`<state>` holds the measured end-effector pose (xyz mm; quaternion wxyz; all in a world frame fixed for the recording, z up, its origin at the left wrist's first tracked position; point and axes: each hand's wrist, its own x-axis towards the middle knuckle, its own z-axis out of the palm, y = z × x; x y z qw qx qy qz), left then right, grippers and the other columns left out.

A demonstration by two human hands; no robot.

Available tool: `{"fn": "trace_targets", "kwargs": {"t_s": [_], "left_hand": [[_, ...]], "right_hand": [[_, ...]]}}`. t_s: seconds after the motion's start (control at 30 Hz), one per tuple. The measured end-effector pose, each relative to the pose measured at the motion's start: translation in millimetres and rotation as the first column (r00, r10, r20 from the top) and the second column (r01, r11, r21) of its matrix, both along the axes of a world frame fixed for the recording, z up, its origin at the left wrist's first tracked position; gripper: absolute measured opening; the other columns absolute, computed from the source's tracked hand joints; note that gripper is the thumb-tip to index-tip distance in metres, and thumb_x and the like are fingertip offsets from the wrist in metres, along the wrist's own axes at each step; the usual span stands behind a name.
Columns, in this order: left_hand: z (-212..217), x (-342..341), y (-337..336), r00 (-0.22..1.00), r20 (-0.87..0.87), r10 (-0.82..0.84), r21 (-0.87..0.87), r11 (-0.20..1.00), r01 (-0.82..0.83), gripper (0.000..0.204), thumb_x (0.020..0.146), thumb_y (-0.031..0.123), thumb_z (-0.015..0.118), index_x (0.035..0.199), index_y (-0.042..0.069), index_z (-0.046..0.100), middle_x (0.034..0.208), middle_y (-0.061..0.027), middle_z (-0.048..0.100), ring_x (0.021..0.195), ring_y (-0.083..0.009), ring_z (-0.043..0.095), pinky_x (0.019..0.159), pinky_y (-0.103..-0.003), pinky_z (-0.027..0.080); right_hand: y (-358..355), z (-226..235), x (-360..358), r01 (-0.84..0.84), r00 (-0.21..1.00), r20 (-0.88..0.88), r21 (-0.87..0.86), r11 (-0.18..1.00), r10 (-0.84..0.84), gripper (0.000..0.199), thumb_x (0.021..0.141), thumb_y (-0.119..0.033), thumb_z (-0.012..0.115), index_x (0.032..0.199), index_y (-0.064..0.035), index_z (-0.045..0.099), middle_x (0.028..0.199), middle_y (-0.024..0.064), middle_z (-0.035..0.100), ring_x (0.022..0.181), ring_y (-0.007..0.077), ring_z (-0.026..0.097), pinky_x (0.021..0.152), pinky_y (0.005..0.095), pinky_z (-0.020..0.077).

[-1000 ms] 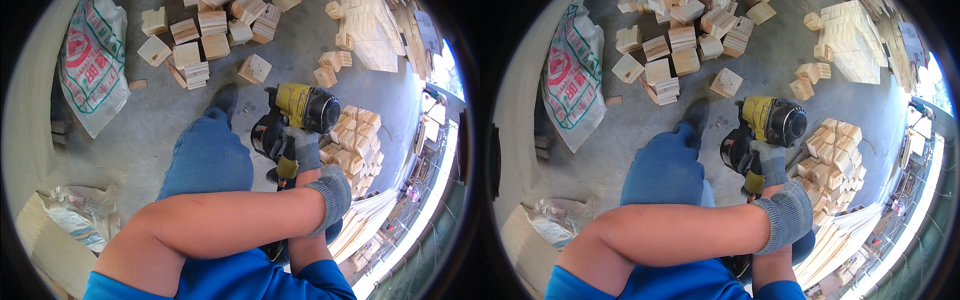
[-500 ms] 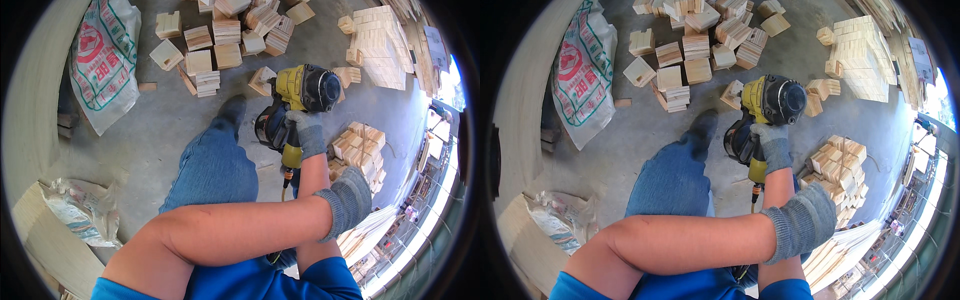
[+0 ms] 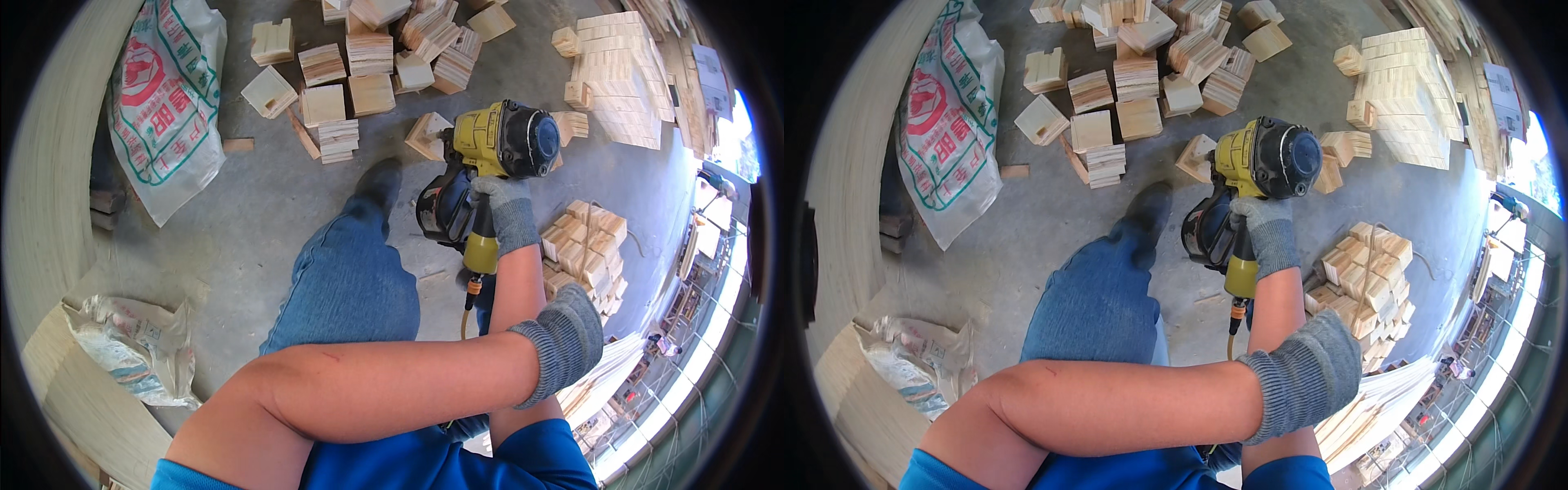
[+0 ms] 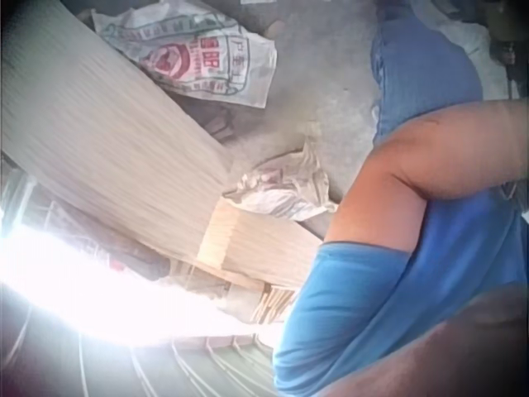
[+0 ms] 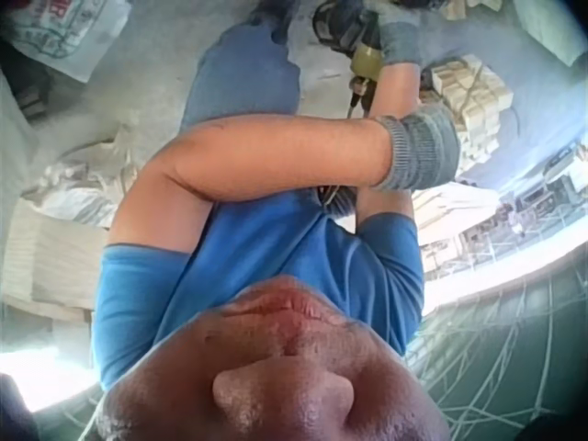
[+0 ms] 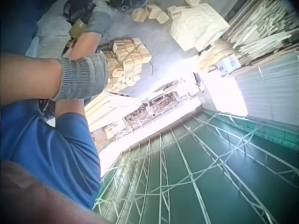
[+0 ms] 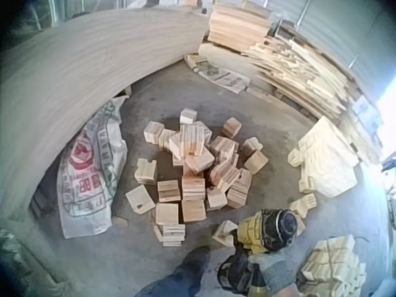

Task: The person repeatedly loads strips of nails into a pneumatic nail gun while seated. The person adjusts the nail strips and closes the magazine, then briefly holds the gun upright before continuing to load more nails.

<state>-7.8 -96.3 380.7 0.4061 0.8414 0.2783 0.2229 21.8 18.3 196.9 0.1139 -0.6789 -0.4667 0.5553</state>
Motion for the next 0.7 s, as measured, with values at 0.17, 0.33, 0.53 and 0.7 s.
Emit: {"fn": "trace_targets", "kwargs": {"t_s": [0.17,0.33,0.53,0.7], "left_hand": [[14,-28,-4,0.996,0.023,0.084,0.006,0.996,-0.085,0.020,0.076,0.018,0.077,0.095,0.011,0.082,0.083,-0.0091,0.074,0.076,-0.0291,0.069,0.060,-0.047,0.043],[16,-23,-5,0.996,-0.039,0.085,0.068,0.994,-0.082,0.020,0.077,0.018,0.078,0.095,0.012,0.082,0.083,-0.0083,0.075,0.076,-0.0287,0.069,0.061,-0.047,0.043],[10,-14,-5,0.998,-0.037,0.051,0.007,0.999,-0.051,0.020,0.080,0.017,0.076,0.098,0.010,0.081,0.087,-0.0095,0.075,0.081,-0.0278,0.070,0.064,-0.047,0.044],[9,-18,5,0.994,0.011,-0.112,-0.034,0.993,0.112,0.019,0.083,0.012,0.072,0.097,0.002,0.078,0.085,-0.0119,0.071,0.081,-0.0282,0.070,0.070,-0.045,0.049]], "right_hand": [[-5,0,-2,0.034,0.997,-0.072,0.017,0.999,-0.033,0.015,0.074,0.003,0.074,0.086,0.0075,0.067,0.069,0.0132,0.067,0.058,0.0234,0.066,0.055,0.0364,0.0559],[3,-13,4,-0.068,0.989,0.130,-0.048,0.997,0.073,0.013,0.074,-0.001,0.077,0.083,0.0055,0.069,0.073,0.0134,0.069,0.060,0.0234,0.067,0.056,0.0363,0.0566],[-4,-13,-6,-0.100,0.991,0.089,-0.016,0.995,0.101,0.011,0.074,-0.002,0.077,0.079,0.0042,0.069,0.071,0.0122,0.069,0.060,0.0222,0.068,0.057,0.0351,0.0565],[-8,8,18,-0.084,0.988,0.133,0.010,0.996,0.082,0.010,0.073,0.001,0.076,0.079,0.0045,0.070,0.071,0.0121,0.070,0.062,0.0221,0.069,0.059,0.0352,0.0575]]}}
